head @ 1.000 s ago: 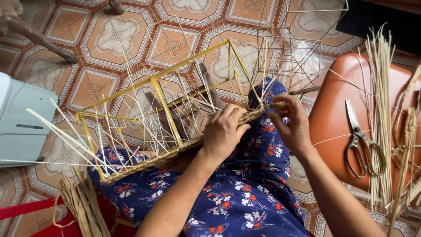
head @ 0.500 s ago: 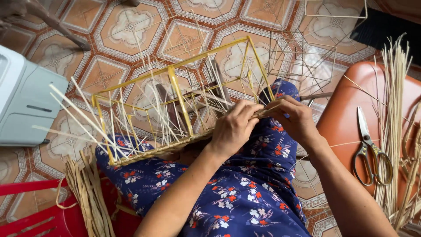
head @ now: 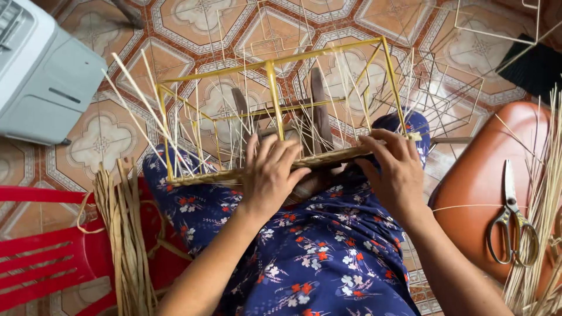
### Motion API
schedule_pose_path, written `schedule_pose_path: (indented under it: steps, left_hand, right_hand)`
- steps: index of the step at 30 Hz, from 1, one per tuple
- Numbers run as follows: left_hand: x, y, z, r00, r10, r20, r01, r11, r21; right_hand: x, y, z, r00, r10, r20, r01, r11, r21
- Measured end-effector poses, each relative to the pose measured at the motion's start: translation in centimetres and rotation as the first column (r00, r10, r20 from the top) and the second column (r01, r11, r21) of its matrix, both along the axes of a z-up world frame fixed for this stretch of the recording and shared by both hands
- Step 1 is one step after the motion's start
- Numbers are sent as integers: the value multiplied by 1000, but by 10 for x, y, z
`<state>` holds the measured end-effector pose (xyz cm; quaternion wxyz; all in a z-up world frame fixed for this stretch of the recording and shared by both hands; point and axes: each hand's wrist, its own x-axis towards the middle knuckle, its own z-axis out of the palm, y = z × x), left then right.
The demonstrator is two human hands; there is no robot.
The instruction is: Weaving bamboo strips onto a rectangular frame to create a structure.
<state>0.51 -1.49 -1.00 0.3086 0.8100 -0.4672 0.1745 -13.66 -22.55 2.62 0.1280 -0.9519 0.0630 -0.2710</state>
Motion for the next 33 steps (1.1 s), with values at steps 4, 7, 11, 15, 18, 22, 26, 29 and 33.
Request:
schedule_pose_path:
  steps: [4, 7, 11, 15, 18, 22, 26, 29, 33]
  left_hand:
    - [6, -13, -16, 989, 16, -147, -10, 999, 44]
    - [7, -10, -38, 962, -49, -267, 38, 998, -45]
    - [10, -14, -46, 967, -51, -249, 41, 998, -44]
    - [2, -2, -11, 987, -67, -148, 59, 996, -61]
    - [-6, 30, 8, 996, -46, -77, 30, 981, -194]
    - [2, 96, -19, 957, 129, -261, -201, 941, -273]
    - [3, 126, 27, 976, 218, -23, -216, 944, -250]
    - [-7, 138, 22, 971, 238, 32, -217, 926, -309]
    - [-24, 140, -5, 968, 223, 117, -168, 917, -361]
  right_hand:
    - [12, 1, -3, 994, -85, -69, 77, 990, -117]
    - [13, -11, -20, 995, -86, -58, 79, 991, -113]
    - [13, -16, -27, 993, -102, -56, 96, 991, -96]
    - [10, 4, 17, 999, -25, -36, 30, 990, 139]
    - [-11, 11, 19, 997, -8, 71, -19, 928, 371]
    - [-21, 22, 0, 995, 68, 77, -95, 897, 431]
    - [24, 71, 14, 959, 280, 31, -276, 911, 307]
    - [48, 94, 3, 936, 351, -36, -340, 925, 167]
    - [76, 106, -18, 945, 310, -105, -317, 946, -65]
